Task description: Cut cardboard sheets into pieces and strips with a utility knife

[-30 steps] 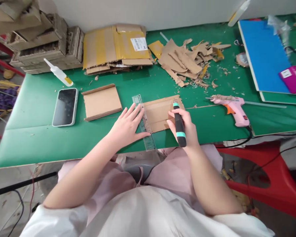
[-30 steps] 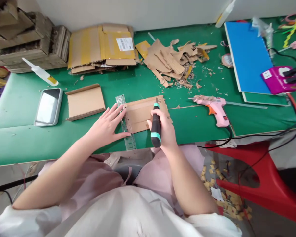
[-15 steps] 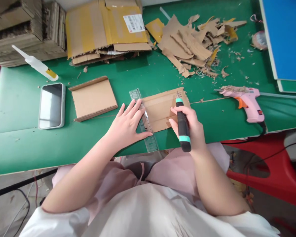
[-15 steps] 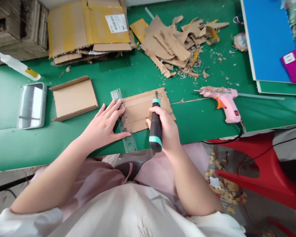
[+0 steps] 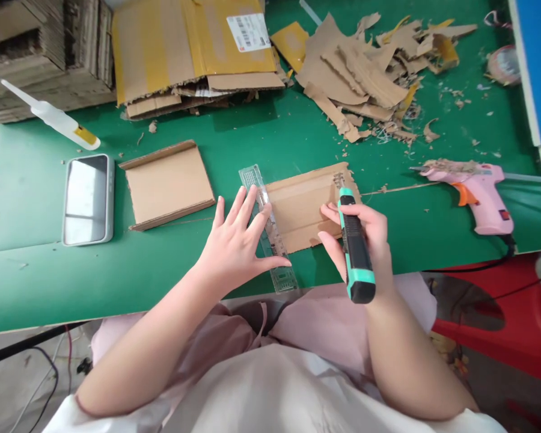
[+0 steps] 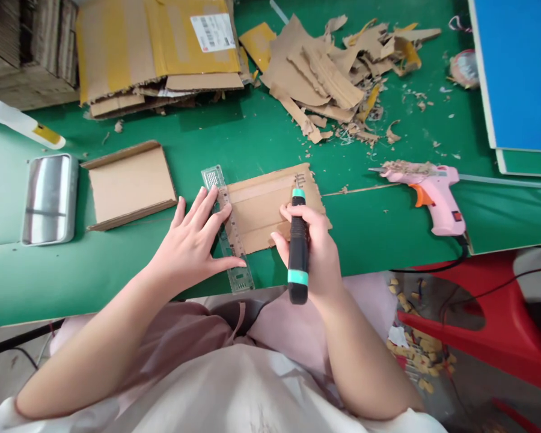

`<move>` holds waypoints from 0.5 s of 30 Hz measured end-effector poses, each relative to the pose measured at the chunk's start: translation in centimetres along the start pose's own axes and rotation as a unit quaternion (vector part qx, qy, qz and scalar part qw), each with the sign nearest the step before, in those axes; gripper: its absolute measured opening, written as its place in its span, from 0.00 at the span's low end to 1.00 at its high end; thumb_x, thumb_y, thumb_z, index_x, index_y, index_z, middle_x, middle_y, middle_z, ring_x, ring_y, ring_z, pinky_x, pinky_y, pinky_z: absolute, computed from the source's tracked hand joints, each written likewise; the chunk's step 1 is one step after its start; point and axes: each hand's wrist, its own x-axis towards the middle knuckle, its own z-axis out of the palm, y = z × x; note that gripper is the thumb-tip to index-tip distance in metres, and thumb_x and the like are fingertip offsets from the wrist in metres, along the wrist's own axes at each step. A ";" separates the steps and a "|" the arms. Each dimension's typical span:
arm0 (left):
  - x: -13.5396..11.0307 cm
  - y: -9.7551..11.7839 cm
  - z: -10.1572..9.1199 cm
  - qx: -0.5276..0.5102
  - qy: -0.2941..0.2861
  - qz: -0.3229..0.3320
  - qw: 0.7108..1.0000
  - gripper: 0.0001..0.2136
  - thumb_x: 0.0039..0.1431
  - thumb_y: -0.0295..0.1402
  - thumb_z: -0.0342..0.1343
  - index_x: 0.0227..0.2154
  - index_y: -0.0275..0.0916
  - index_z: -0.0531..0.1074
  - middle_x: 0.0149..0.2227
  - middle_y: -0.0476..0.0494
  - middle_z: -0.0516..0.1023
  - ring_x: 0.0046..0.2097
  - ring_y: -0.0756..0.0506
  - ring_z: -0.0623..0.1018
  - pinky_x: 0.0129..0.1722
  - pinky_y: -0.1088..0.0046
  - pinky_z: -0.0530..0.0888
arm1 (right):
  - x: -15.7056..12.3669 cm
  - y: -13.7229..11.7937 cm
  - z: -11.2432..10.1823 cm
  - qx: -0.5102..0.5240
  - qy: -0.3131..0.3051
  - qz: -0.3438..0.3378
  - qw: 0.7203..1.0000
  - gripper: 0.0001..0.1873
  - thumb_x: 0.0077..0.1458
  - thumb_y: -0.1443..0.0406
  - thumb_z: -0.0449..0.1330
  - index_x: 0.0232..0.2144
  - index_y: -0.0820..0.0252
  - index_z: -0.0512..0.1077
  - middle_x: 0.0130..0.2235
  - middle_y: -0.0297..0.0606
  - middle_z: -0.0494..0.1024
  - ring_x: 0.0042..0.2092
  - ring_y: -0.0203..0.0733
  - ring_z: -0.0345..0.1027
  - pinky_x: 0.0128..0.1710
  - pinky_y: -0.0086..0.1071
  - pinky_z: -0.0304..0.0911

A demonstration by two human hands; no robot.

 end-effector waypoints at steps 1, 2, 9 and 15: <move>0.0 0.1 0.0 -0.002 0.001 -0.001 1.000 0.44 0.47 0.62 0.51 0.59 0.31 0.58 0.65 0.24 0.50 0.66 0.29 0.50 0.60 0.40 0.50 | 0.0 0.0 0.0 0.000 0.001 -0.003 1.000 0.24 0.50 0.64 0.62 0.48 0.50 0.59 0.48 0.41 0.73 0.52 0.48 0.70 0.53 0.49 0.65; 0.0 0.1 0.1 -0.004 0.001 -0.002 1.000 0.44 0.47 0.61 0.51 0.59 0.31 0.58 0.65 0.24 0.50 0.66 0.29 0.51 0.61 0.41 0.50 | 0.0 0.1 0.0 -0.001 0.002 -0.004 1.000 0.24 0.50 0.64 0.62 0.48 0.50 0.59 0.49 0.41 0.73 0.52 0.48 0.69 0.53 0.50 0.65; -0.1 0.2 0.3 -0.005 0.006 0.000 1.000 0.43 0.48 0.60 0.51 0.59 0.32 0.57 0.65 0.24 0.50 0.66 0.29 0.51 0.60 0.40 0.50 | -0.2 0.1 -0.1 -0.011 -0.002 0.000 1.000 0.25 0.50 0.65 0.62 0.49 0.46 0.58 0.50 0.39 0.72 0.53 0.49 0.68 0.55 0.53 0.63; 0.0 0.2 0.2 -0.014 0.010 0.006 1.000 0.41 0.50 0.58 0.53 0.59 0.33 0.57 0.65 0.26 0.50 0.66 0.29 0.50 0.61 0.41 0.50 | -0.1 -0.4 0.0 -0.005 0.005 -0.003 1.000 0.24 0.50 0.67 0.62 0.48 0.47 0.59 0.49 0.38 0.74 0.51 0.48 0.70 0.55 0.51 0.63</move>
